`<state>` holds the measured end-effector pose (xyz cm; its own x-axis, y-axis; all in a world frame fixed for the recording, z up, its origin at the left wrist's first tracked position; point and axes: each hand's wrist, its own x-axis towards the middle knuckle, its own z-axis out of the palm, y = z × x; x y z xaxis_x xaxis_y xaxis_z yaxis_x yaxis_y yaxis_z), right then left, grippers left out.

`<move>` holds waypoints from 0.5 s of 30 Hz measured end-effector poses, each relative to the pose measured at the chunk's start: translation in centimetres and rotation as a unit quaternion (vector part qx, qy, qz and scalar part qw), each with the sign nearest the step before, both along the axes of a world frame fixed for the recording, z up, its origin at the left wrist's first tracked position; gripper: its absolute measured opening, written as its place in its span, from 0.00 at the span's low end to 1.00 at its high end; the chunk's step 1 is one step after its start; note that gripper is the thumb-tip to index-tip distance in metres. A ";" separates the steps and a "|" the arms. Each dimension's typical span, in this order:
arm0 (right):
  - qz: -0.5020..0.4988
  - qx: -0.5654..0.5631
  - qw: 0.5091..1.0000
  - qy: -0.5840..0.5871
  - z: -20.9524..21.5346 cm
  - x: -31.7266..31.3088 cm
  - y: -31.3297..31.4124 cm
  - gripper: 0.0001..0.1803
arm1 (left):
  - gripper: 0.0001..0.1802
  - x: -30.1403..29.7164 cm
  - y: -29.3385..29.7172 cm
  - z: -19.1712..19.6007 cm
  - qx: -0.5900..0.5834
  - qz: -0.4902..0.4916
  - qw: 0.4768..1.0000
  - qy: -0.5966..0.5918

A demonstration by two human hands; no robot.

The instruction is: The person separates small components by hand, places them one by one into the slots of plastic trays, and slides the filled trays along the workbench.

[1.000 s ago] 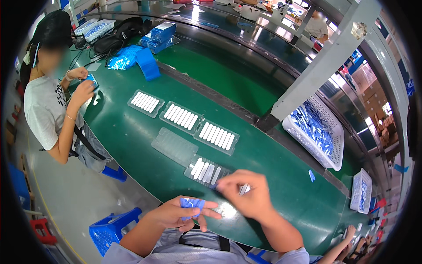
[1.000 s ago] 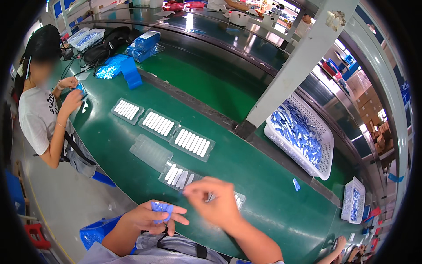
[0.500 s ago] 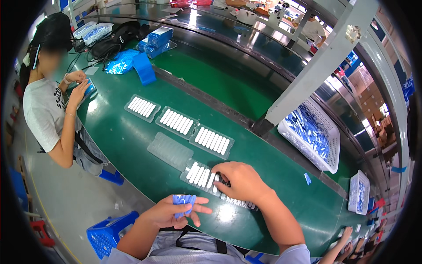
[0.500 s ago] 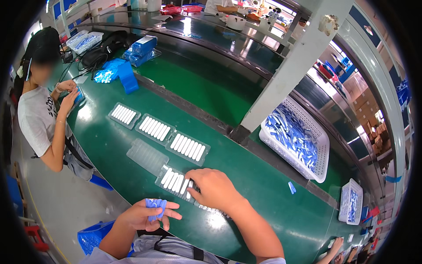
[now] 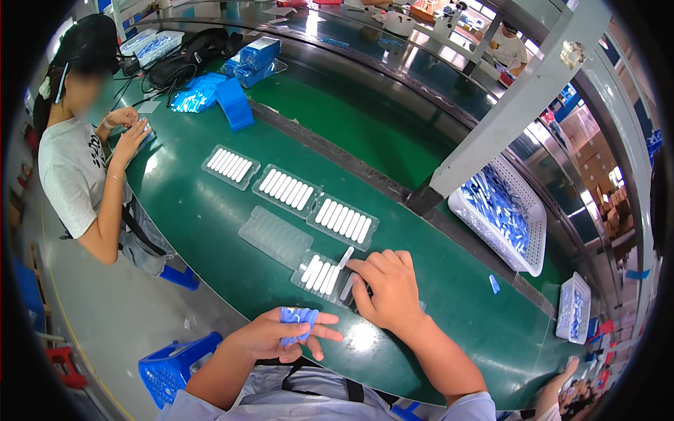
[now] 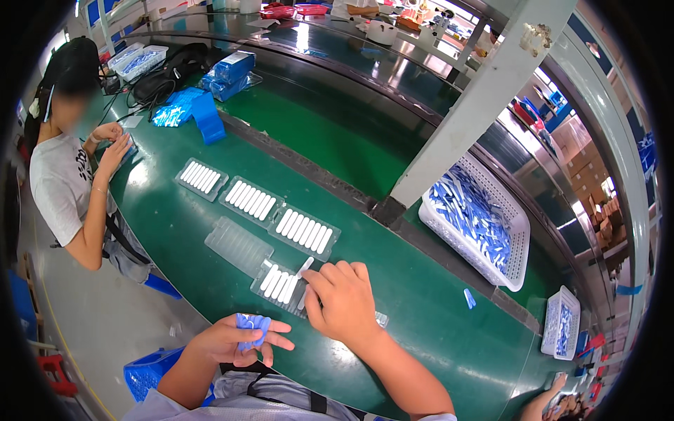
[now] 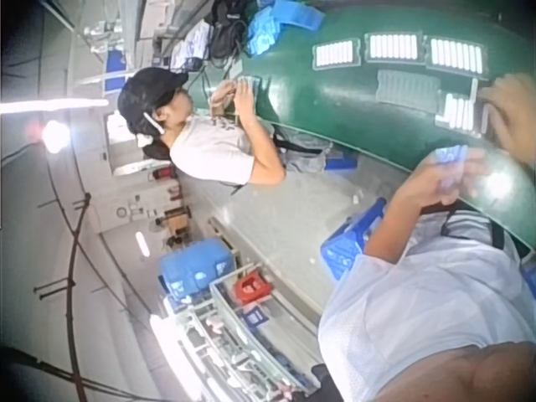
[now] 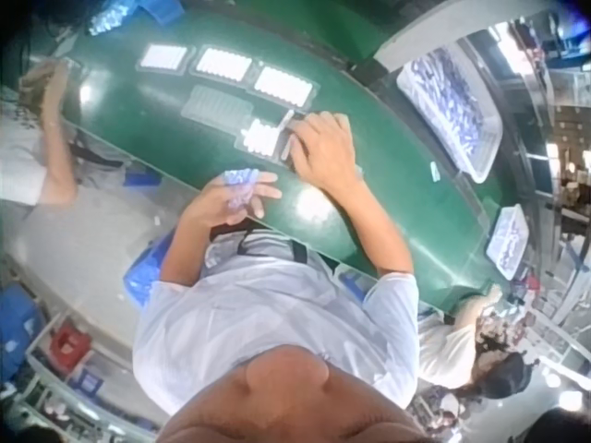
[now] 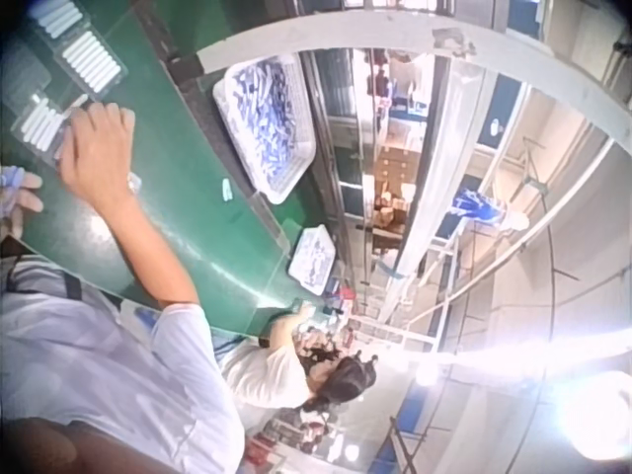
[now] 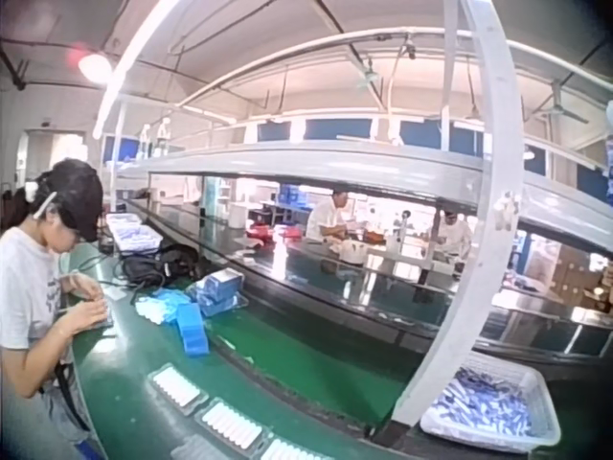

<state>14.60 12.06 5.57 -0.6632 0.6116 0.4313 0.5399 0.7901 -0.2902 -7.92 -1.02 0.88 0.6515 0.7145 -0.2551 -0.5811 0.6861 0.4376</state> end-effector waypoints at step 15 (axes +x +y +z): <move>0.083 0.034 0.990 -0.105 0.2 0.3 -0.6 0.17 | 0.30 0.0 0.1 0.2 0.000 -0.005 1.000 0.006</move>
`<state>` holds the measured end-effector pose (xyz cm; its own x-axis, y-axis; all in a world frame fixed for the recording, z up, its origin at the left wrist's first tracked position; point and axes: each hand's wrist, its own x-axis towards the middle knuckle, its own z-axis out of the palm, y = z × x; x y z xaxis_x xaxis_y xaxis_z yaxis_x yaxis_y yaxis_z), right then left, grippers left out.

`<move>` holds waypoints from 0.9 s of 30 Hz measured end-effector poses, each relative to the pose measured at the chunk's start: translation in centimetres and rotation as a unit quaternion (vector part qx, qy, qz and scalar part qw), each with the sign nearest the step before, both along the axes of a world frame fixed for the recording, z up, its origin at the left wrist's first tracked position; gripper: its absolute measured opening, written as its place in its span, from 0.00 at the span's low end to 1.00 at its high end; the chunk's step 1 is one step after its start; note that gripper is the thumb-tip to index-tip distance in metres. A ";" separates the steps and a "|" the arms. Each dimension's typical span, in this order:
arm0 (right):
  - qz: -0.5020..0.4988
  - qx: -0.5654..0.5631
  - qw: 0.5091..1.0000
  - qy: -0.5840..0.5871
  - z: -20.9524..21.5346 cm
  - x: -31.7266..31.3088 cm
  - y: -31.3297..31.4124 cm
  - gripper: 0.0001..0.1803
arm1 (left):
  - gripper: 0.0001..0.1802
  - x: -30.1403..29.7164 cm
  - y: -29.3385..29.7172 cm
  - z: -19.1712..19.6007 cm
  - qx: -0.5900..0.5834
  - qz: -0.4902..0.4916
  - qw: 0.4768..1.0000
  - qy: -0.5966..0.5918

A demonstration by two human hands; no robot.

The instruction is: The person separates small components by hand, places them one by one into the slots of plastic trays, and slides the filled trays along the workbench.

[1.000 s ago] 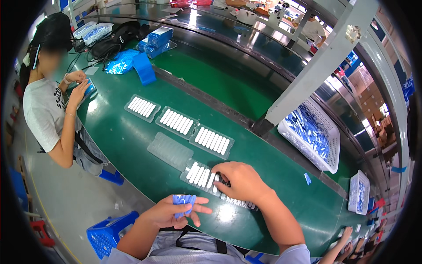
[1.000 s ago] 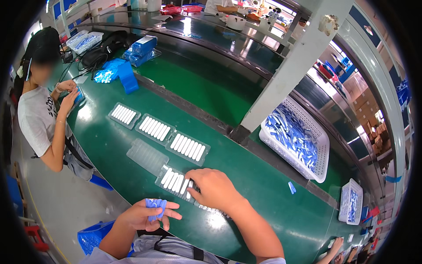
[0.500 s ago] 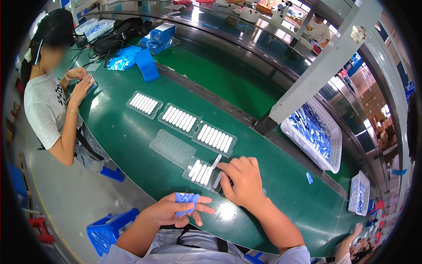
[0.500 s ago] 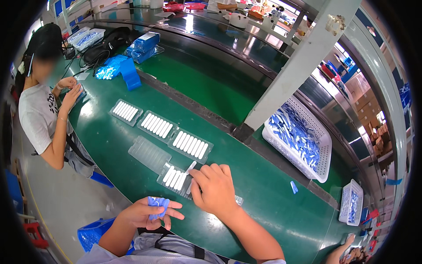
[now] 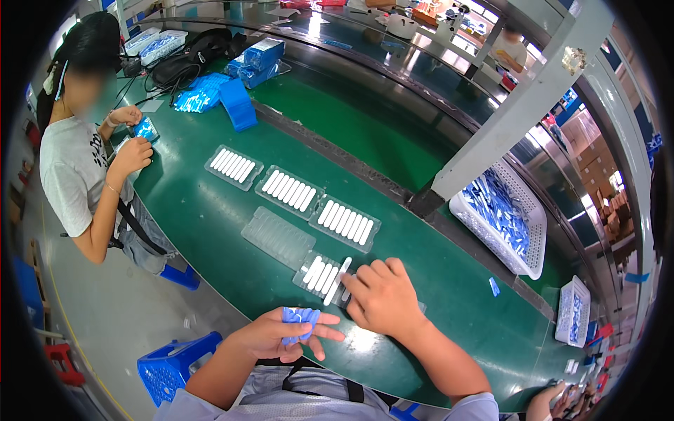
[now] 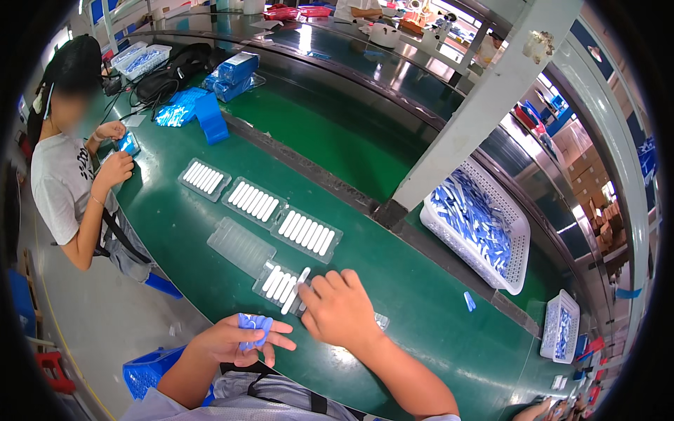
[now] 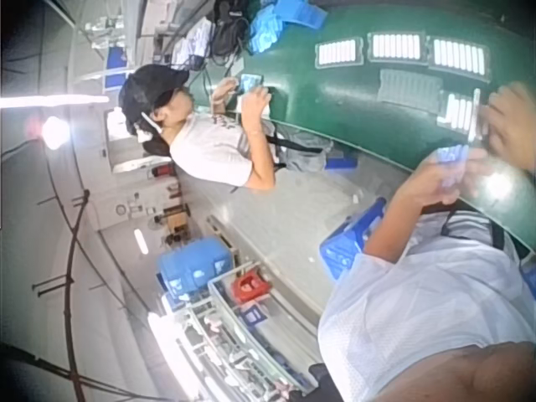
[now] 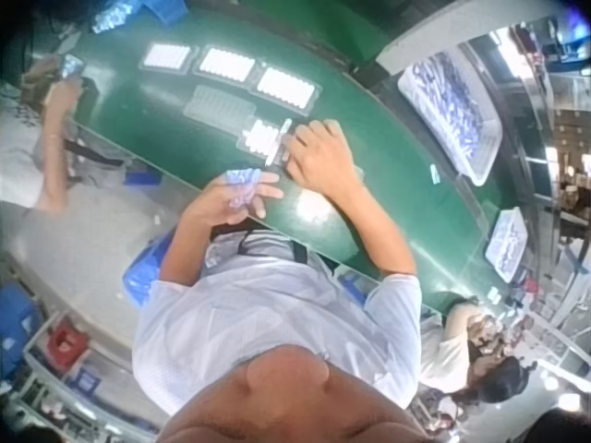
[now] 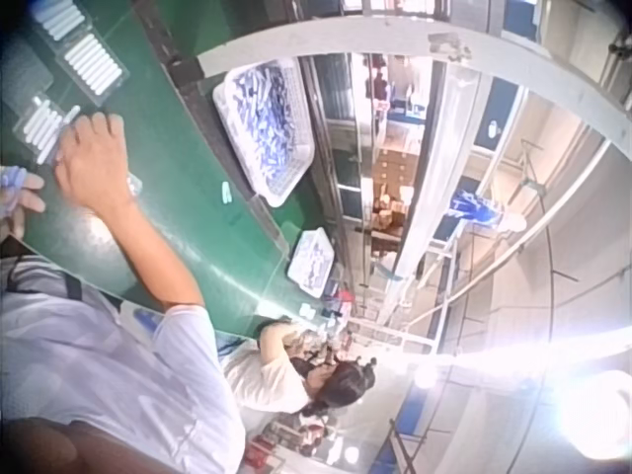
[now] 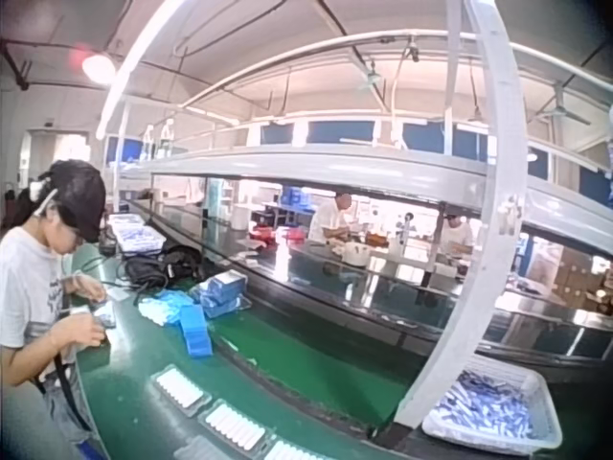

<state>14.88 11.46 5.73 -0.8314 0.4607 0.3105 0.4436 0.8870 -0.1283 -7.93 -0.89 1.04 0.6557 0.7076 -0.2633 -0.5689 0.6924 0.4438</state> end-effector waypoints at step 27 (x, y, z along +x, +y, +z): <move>-0.041 -0.125 0.986 0.100 2.6 0.2 -2.3 0.10 | 0.28 0.5 -1.1 0.3 0.033 0.044 0.991 -0.126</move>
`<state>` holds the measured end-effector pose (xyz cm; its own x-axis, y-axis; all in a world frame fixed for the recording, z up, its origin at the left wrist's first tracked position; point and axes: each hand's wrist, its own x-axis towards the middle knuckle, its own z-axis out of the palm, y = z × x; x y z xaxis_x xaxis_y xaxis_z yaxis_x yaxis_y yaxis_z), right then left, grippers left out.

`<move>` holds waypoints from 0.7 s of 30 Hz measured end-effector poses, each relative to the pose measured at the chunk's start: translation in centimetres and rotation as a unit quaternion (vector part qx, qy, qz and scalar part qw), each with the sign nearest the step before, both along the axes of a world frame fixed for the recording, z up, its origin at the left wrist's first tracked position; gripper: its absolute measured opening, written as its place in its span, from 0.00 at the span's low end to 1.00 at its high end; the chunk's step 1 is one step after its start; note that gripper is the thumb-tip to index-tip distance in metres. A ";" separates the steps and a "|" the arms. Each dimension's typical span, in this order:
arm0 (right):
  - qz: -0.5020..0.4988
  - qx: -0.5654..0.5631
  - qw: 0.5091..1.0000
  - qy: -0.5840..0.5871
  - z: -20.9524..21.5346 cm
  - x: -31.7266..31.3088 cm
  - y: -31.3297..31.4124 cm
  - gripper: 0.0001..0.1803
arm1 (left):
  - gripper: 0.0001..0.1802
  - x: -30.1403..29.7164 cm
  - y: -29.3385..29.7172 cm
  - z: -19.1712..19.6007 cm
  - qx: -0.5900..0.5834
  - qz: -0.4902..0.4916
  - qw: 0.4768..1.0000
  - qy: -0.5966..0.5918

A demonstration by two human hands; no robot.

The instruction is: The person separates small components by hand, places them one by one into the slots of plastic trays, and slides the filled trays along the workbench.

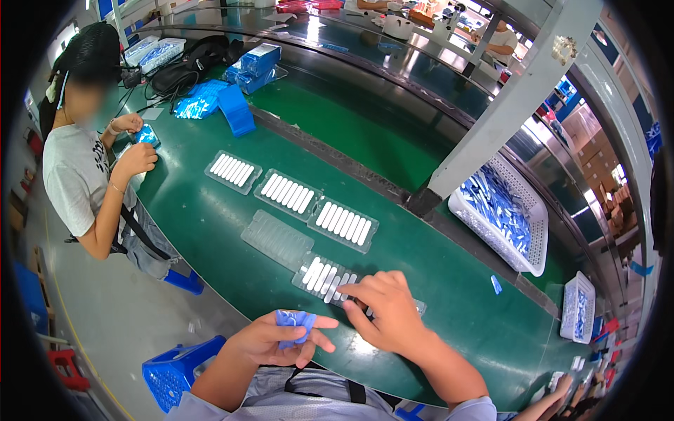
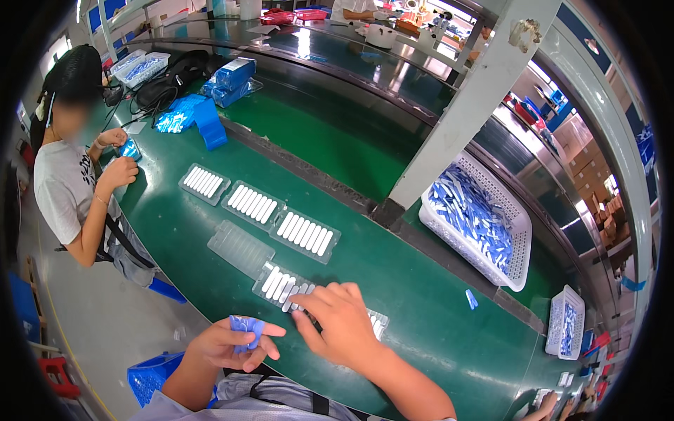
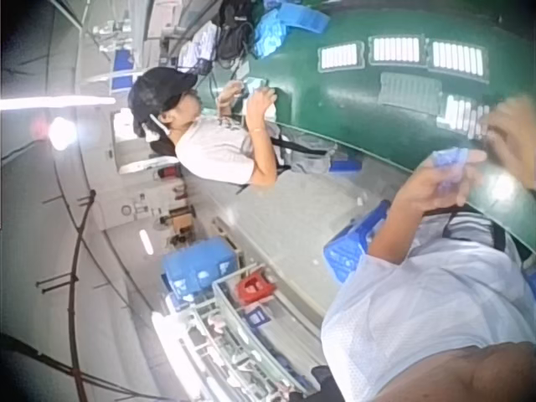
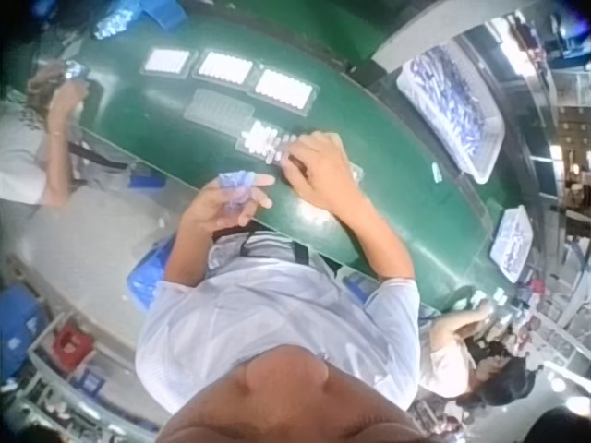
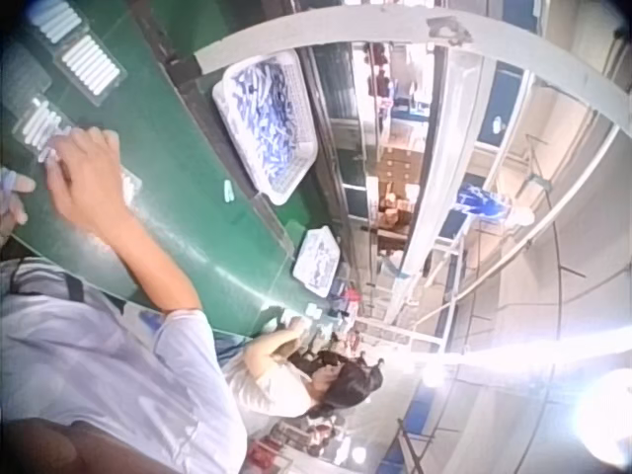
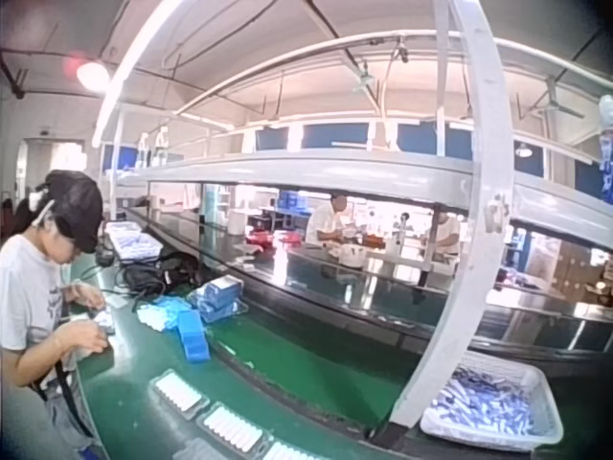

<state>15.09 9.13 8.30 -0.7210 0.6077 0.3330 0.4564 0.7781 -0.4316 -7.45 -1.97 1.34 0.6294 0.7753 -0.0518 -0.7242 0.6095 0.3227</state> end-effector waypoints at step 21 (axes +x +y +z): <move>-0.165 -0.388 0.811 0.405 -1.2 2.8 1.3 0.06 | 0.24 2.7 1.7 4.6 0.333 0.102 0.572 0.743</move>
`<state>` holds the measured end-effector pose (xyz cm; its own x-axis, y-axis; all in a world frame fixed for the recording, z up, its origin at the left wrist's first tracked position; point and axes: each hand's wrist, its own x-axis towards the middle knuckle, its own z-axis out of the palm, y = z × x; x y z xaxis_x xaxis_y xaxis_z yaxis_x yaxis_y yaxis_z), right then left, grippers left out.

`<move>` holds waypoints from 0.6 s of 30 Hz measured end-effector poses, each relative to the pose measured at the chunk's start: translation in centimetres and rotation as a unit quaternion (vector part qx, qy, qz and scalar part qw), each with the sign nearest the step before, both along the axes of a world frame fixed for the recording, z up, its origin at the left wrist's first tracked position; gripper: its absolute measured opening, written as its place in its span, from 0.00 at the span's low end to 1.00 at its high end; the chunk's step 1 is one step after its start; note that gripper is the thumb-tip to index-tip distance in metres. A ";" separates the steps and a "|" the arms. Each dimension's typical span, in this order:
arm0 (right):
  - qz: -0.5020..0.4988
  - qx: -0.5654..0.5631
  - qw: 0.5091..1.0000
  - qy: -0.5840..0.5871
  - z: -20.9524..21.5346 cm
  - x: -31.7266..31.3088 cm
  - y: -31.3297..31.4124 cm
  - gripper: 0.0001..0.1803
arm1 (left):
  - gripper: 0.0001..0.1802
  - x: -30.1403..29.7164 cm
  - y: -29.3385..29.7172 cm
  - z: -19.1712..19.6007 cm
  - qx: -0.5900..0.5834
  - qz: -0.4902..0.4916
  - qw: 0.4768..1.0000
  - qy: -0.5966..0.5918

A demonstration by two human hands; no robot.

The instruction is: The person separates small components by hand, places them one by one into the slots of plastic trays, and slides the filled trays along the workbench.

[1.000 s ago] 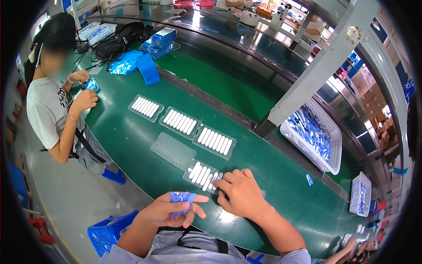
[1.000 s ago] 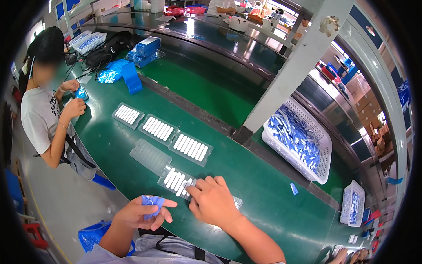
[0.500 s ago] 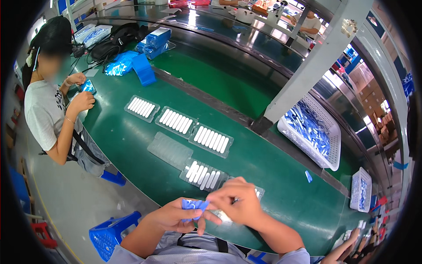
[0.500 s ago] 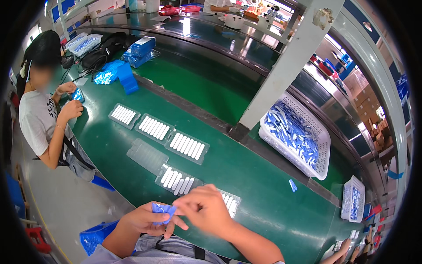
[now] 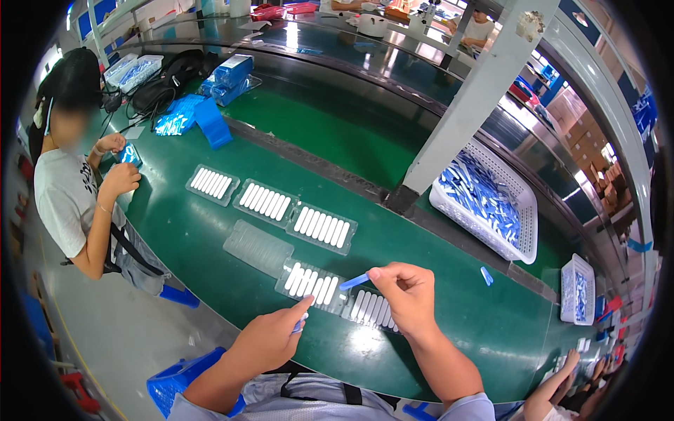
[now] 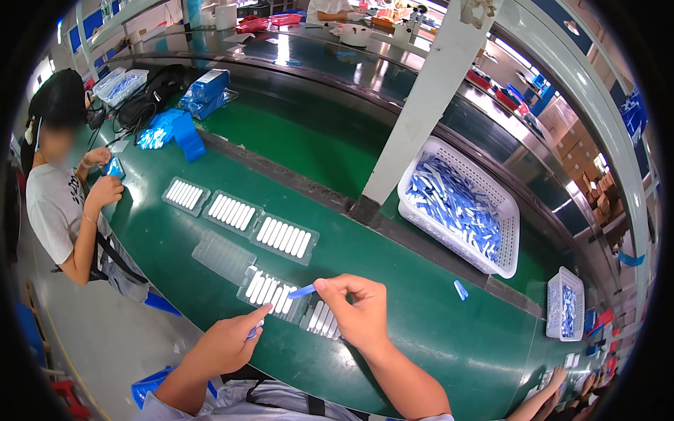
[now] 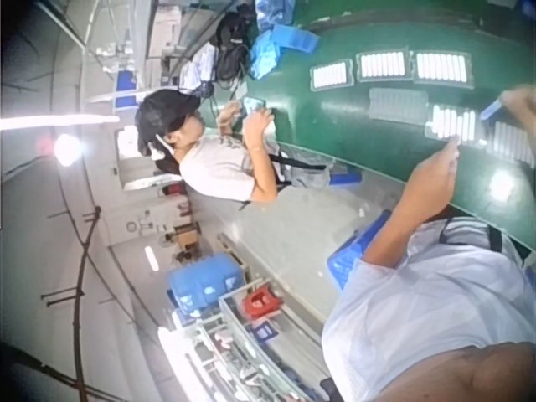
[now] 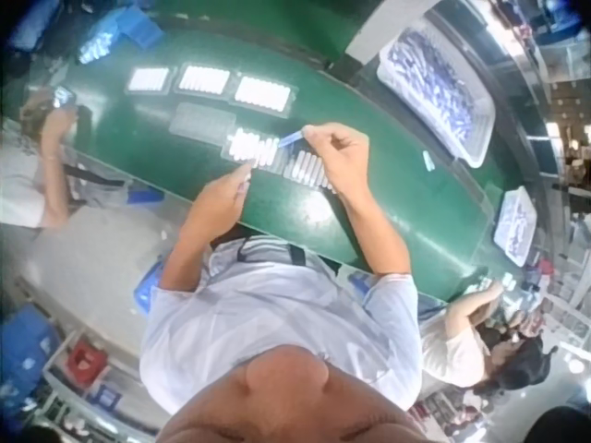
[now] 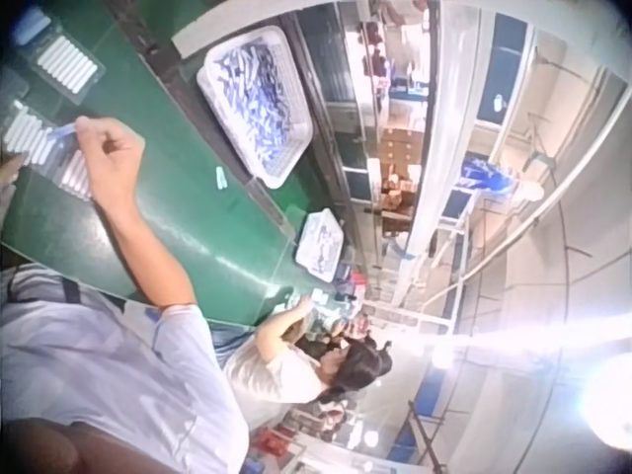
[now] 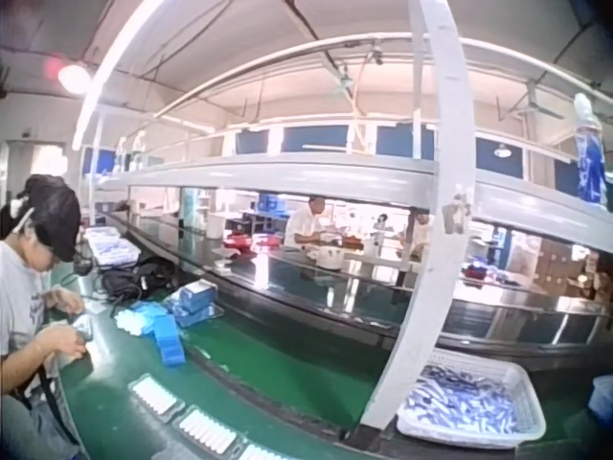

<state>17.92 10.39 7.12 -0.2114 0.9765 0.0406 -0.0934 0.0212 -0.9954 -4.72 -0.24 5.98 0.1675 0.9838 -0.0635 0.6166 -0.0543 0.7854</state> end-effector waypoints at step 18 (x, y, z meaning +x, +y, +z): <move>0.120 0.498 0.724 -0.463 -1.9 0.6 -0.7 0.05 | 0.28 -0.3 3.1 2.3 0.015 -0.129 0.955 0.266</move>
